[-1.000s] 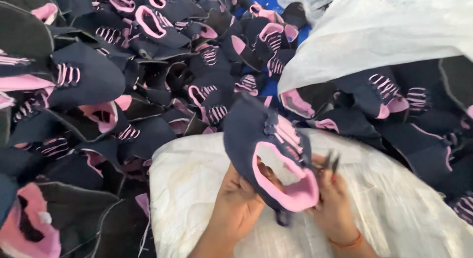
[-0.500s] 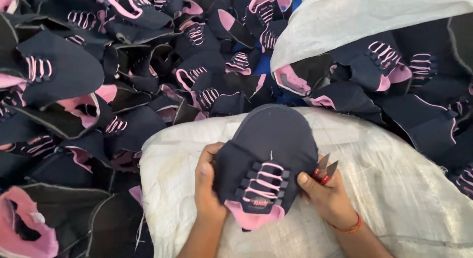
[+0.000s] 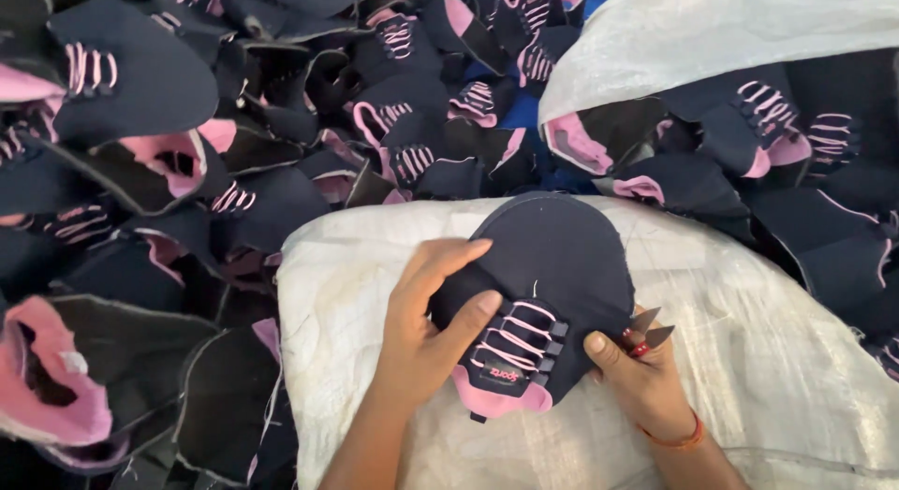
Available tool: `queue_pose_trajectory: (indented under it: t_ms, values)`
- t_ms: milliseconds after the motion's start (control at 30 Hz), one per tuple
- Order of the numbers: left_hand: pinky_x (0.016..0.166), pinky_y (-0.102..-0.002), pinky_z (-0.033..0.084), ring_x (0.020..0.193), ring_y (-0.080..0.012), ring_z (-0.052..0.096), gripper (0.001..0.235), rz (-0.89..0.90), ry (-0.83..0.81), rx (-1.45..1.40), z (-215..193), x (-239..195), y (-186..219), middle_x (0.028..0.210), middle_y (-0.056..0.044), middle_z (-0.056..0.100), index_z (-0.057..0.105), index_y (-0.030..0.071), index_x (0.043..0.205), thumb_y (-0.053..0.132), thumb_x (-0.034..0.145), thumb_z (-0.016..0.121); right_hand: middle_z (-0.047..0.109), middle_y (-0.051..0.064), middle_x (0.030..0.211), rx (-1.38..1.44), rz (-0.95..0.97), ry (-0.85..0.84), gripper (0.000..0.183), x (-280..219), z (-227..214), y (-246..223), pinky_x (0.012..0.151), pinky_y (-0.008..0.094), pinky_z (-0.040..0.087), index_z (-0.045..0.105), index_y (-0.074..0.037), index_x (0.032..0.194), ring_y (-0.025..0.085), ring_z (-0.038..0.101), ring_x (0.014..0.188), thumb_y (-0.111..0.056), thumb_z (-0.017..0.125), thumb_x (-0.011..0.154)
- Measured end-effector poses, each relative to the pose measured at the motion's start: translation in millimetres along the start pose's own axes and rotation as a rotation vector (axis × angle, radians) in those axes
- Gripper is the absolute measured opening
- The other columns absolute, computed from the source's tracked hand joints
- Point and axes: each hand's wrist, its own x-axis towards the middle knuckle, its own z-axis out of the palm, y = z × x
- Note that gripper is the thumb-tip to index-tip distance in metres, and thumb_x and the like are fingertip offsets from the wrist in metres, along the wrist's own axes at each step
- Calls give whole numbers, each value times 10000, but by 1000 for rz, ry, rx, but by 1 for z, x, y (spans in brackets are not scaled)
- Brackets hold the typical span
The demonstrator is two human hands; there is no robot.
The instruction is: Trim loose threads and excess material from shoe uppers using a pair of small scissors.
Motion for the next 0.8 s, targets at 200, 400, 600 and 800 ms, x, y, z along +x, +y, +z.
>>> queue_pose_trajectory:
  t_ms: [200, 400, 600, 800]
  values:
    - [957, -279, 527, 1060, -148, 670, 351, -224, -36, -183, 0, 1, -3, 1151, -78, 710, 664, 37, 1267, 108, 931, 739, 694, 17, 888, 97, 124, 97, 280, 5, 32, -32, 532, 256, 462, 606, -11, 1219, 83, 602, 664, -111, 589, 958]
    - [914, -289, 495, 987, -152, 609, 281, -179, 81, -125, 10, -14, -41, 1092, -55, 643, 626, 45, 1374, 62, 1111, 528, 644, -54, 879, 446, -64, 153, 127, -3, -53, -3, 453, 228, 423, 590, -137, 1177, 71, 592, 652, -54, 666, 1117]
    - [687, -314, 518, 797, -225, 608, 354, -291, -95, 194, 15, -16, -48, 1137, -102, 579, 596, 65, 1304, 76, 951, 614, 667, -21, 895, 121, -285, 285, 106, -119, -143, -39, 504, 246, 451, 617, -119, 1148, 92, 610, 682, -82, 692, 1083]
    - [752, -333, 527, 897, -259, 655, 247, -63, -213, 383, 26, -19, -45, 1068, -118, 650, 688, 68, 1179, 37, 953, 594, 695, 20, 914, -235, -429, 438, 104, -163, -115, -179, 565, 268, 484, 651, -97, 1114, 116, 632, 717, -115, 724, 1041]
